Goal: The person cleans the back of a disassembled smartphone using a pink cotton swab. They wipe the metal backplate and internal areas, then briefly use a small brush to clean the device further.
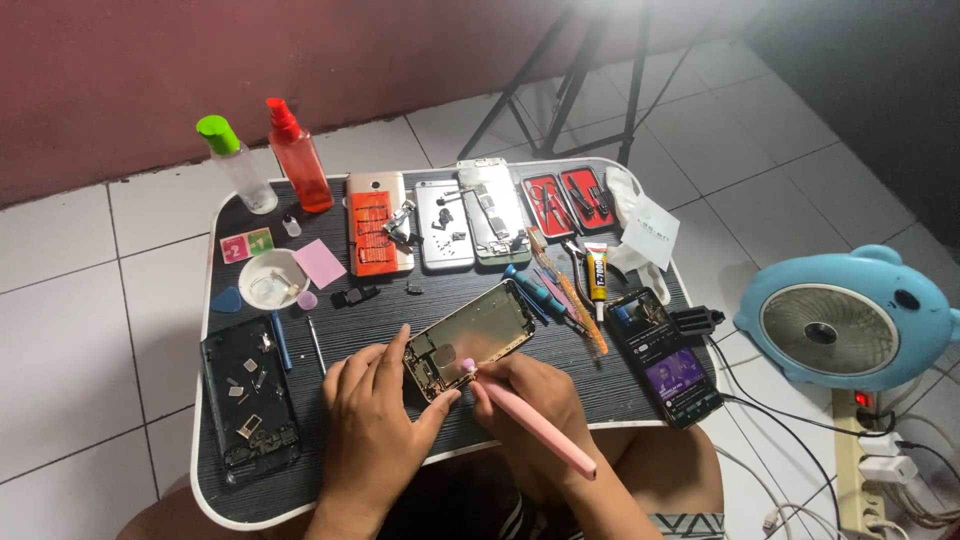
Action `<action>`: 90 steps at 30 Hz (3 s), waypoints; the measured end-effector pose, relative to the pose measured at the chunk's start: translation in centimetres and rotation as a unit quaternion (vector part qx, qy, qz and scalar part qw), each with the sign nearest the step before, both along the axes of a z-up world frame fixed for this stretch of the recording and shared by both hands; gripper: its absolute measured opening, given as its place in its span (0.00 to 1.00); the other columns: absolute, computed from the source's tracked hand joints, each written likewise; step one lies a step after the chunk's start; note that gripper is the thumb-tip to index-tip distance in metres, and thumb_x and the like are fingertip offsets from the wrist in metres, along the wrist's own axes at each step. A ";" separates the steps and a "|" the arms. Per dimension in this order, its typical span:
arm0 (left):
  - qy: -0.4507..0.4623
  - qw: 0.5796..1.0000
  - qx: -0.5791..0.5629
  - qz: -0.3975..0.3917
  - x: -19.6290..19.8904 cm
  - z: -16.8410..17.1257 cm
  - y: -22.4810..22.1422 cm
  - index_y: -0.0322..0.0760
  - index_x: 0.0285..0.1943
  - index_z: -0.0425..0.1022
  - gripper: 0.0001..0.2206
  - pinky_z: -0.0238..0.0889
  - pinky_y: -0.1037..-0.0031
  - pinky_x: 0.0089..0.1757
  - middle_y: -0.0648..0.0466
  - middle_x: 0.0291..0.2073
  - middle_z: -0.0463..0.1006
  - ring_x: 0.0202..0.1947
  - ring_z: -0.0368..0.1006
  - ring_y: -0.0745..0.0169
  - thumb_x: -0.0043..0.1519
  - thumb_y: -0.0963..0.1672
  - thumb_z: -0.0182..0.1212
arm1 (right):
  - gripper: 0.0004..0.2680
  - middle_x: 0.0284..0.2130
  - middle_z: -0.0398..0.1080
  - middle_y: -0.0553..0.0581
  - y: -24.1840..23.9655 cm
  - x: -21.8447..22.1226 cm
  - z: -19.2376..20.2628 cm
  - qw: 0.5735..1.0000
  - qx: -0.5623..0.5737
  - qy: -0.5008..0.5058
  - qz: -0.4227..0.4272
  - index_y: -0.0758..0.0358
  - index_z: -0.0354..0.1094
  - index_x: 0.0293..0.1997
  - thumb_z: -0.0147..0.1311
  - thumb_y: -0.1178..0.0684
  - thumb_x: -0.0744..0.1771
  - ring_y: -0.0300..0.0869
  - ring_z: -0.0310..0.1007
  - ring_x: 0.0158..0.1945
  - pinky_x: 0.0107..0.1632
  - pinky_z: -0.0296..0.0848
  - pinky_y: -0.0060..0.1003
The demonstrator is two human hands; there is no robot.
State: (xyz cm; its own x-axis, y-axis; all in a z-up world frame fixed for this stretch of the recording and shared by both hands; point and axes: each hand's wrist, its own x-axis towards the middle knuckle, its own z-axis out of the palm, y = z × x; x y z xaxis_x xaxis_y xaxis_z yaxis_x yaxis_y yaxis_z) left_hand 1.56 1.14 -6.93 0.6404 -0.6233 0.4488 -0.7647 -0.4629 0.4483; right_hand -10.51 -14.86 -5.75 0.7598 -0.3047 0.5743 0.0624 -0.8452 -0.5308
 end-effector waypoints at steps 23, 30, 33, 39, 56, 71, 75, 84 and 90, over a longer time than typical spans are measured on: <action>0.028 0.999 -0.009 -0.013 -0.1 0.6 0.3 0.37 0.68 0.67 0.35 0.52 0.51 0.61 0.53 0.47 0.81 0.55 0.70 0.53 0.52 0.54 0.70 | 0.06 0.30 0.79 0.51 0.3 0.0 0.0 0.998 0.040 0.037 -0.027 0.60 0.73 0.38 0.62 0.53 0.64 0.40 0.81 0.29 0.33 0.77 0.32; 0.025 1.000 -0.013 -0.011 -0.1 0.4 0.4 0.37 0.68 0.67 0.36 0.52 0.51 0.61 0.54 0.45 0.82 0.55 0.71 0.53 0.52 0.53 0.71 | 0.04 0.31 0.80 0.50 0.5 0.3 0.5 0.999 0.032 0.032 -0.025 0.59 0.72 0.37 0.63 0.55 0.63 0.39 0.81 0.29 0.34 0.79 0.31; 0.023 1.000 -0.014 -0.015 -0.1 0.6 0.4 0.36 0.68 0.67 0.36 0.53 0.51 0.61 0.55 0.45 0.82 0.55 0.71 0.54 0.52 0.53 0.71 | 0.06 0.29 0.79 0.50 0.2 0.0 0.0 0.998 0.051 0.041 -0.016 0.59 0.73 0.36 0.63 0.51 0.63 0.40 0.81 0.29 0.33 0.77 0.32; 0.031 0.999 -0.006 -0.014 -0.1 0.3 0.4 0.35 0.70 0.65 0.37 0.52 0.50 0.61 0.53 0.46 0.82 0.56 0.70 0.52 0.52 0.53 0.70 | 0.05 0.31 0.79 0.51 0.2 0.0 -0.1 0.998 0.038 0.038 -0.026 0.60 0.72 0.37 0.63 0.53 0.63 0.40 0.81 0.30 0.36 0.79 0.32; 0.034 0.999 -0.005 -0.020 -0.2 1.0 0.9 0.33 0.72 0.63 0.38 0.50 0.51 0.63 0.51 0.49 0.80 0.57 0.69 0.52 0.52 0.51 0.69 | 0.08 0.32 0.76 0.56 1.1 0.6 0.7 1.000 0.027 -0.003 -0.010 0.66 0.69 0.40 0.51 0.51 0.69 0.43 0.80 0.31 0.34 0.77 0.33; 0.031 0.999 -0.008 -0.013 -0.1 0.5 0.8 0.35 0.71 0.64 0.38 0.51 0.51 0.64 0.52 0.49 0.80 0.57 0.69 0.54 0.51 0.52 0.69 | 0.08 0.33 0.78 0.56 1.4 0.7 0.6 1.000 0.022 -0.006 -0.018 0.64 0.71 0.39 0.53 0.49 0.69 0.42 0.82 0.32 0.35 0.79 0.32; 0.034 0.999 -0.007 -0.011 -0.2 0.6 0.8 0.35 0.72 0.64 0.38 0.51 0.51 0.64 0.52 0.49 0.80 0.57 0.69 0.53 0.51 0.52 0.68 | 0.08 0.30 0.77 0.55 1.3 0.7 0.5 1.000 0.002 -0.003 -0.019 0.63 0.70 0.38 0.52 0.50 0.69 0.42 0.80 0.30 0.34 0.78 0.31; 0.037 0.999 -0.010 -0.016 -0.1 0.5 0.8 0.35 0.71 0.64 0.37 0.52 0.50 0.63 0.53 0.47 0.81 0.57 0.70 0.53 0.51 0.51 0.69 | 0.09 0.33 0.77 0.54 1.2 0.5 0.7 0.999 0.018 0.022 -0.022 0.61 0.71 0.40 0.52 0.47 0.69 0.42 0.82 0.30 0.33 0.78 0.32; 0.031 0.999 -0.016 -0.018 0.0 0.5 0.7 0.35 0.71 0.65 0.37 0.53 0.51 0.63 0.53 0.47 0.81 0.56 0.70 0.53 0.51 0.51 0.68 | 0.08 0.31 0.77 0.53 1.4 0.5 0.7 0.999 0.009 0.015 -0.033 0.62 0.71 0.39 0.53 0.48 0.69 0.41 0.80 0.29 0.32 0.77 0.31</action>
State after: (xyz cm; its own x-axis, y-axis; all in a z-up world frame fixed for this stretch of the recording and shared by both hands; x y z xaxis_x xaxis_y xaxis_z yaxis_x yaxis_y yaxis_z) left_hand 1.53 1.87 -6.46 0.6458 -0.6319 0.4286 -0.7503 -0.4210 0.5098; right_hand -10.00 -13.49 -5.02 0.7544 -0.3654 0.5452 -0.0099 -0.8369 -0.5472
